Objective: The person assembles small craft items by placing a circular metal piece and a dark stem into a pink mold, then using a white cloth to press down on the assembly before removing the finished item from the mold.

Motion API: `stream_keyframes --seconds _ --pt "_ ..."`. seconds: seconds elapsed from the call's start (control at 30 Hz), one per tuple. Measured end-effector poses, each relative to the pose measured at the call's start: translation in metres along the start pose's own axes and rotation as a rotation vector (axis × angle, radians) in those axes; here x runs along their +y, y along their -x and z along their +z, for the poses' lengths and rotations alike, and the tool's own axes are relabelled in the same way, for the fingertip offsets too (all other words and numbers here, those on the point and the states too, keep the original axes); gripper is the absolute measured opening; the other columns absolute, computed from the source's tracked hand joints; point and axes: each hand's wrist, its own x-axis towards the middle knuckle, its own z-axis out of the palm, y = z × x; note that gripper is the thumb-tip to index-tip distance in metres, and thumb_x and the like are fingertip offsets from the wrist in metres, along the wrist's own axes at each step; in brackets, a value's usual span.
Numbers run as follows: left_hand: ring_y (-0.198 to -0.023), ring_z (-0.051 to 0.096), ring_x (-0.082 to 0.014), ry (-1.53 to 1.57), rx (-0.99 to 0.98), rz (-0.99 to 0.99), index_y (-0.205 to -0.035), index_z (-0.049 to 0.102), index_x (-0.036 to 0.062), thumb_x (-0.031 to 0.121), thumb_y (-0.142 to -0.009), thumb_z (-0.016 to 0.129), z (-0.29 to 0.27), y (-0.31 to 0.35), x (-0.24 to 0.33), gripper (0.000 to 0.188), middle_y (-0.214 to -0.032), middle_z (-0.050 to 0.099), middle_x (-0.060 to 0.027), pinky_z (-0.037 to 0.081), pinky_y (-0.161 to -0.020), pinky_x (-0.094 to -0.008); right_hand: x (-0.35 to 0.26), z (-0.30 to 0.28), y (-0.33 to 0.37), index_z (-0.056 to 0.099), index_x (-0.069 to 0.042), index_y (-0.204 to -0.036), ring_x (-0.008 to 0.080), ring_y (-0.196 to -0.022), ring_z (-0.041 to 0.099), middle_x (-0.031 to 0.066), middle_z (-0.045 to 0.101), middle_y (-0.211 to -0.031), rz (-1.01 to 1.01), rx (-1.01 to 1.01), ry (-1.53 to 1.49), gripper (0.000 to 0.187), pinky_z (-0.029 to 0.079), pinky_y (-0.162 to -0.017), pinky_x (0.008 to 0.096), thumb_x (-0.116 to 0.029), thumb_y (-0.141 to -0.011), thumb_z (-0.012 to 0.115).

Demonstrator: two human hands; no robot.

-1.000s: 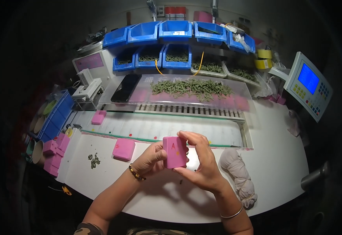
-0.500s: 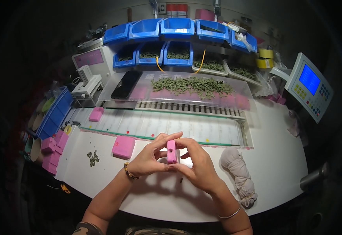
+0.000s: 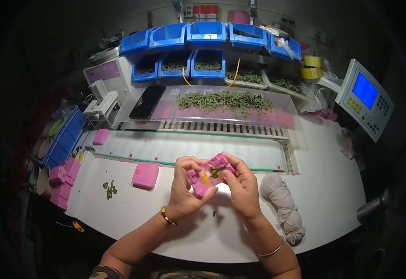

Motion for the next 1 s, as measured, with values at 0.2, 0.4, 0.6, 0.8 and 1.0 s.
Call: stream_keyframes --seconds 0.2,0.4,0.6,0.8,1.0 --pt "-0.115 0.055 -0.0222 0.354 -0.056 -0.095 -0.111 0.039 0.0090 0.012 -0.077 0.082 0.006 0.005 0.007 0.055 -0.124 0.037 -0.0120 0.051 -0.091 -0.0330 -0.013 0.000 -0.001 0.054 0.005 -0.127 0.0144 -0.103 0.061 0.0102 0.063 -0.114 -0.081 -0.118 0.249 0.032 0.049 -0.090 0.0272 0.003 -0.096 0.048" --pt "-0.104 0.061 -0.0194 0.749 -0.207 -0.577 -0.118 0.042 0.0072 0.040 -0.091 0.067 -0.011 -0.003 0.016 0.049 -0.114 0.054 -0.0093 0.055 -0.089 -0.0355 -0.015 0.002 0.001 0.061 0.001 -0.120 0.0141 -0.098 0.059 0.0086 0.063 -0.109 -0.132 -0.345 0.309 0.029 0.047 -0.090 0.0273 0.005 -0.093 0.052" --pt "-0.076 0.061 -0.0198 0.981 0.014 -0.742 -0.102 0.059 0.0061 0.034 -0.090 0.066 -0.018 -0.009 0.020 0.031 -0.087 0.063 -0.0096 0.053 -0.070 -0.0331 -0.005 0.024 0.008 0.041 -0.009 -0.144 0.0321 -0.123 0.043 0.0150 0.044 -0.135 -0.508 -0.253 0.911 0.080 0.032 -0.104 0.0441 -0.027 -0.076 0.078" --pt "-0.070 0.059 -0.0180 0.914 0.139 -0.771 -0.083 0.063 0.0072 0.035 -0.088 0.056 -0.023 -0.008 0.017 0.029 -0.072 0.063 -0.0054 0.047 -0.067 -0.0322 -0.001 0.038 0.022 0.043 -0.010 -0.144 0.0313 -0.125 0.039 0.0120 0.042 -0.139 -0.568 -0.183 1.171 0.080 0.028 -0.103 0.0456 -0.030 -0.075 0.078" --pt "-0.067 0.059 -0.0179 0.966 0.142 -0.762 -0.083 0.060 0.0061 0.031 -0.091 0.052 -0.025 -0.006 0.012 0.027 -0.076 0.063 -0.0073 0.050 -0.064 -0.0319 -0.003 0.043 0.024 0.062 -0.014 -0.112 0.0268 -0.117 0.047 0.0049 0.055 -0.126 -0.679 -0.083 1.212 0.038 0.027 -0.099 0.0424 -0.021 -0.077 0.075"
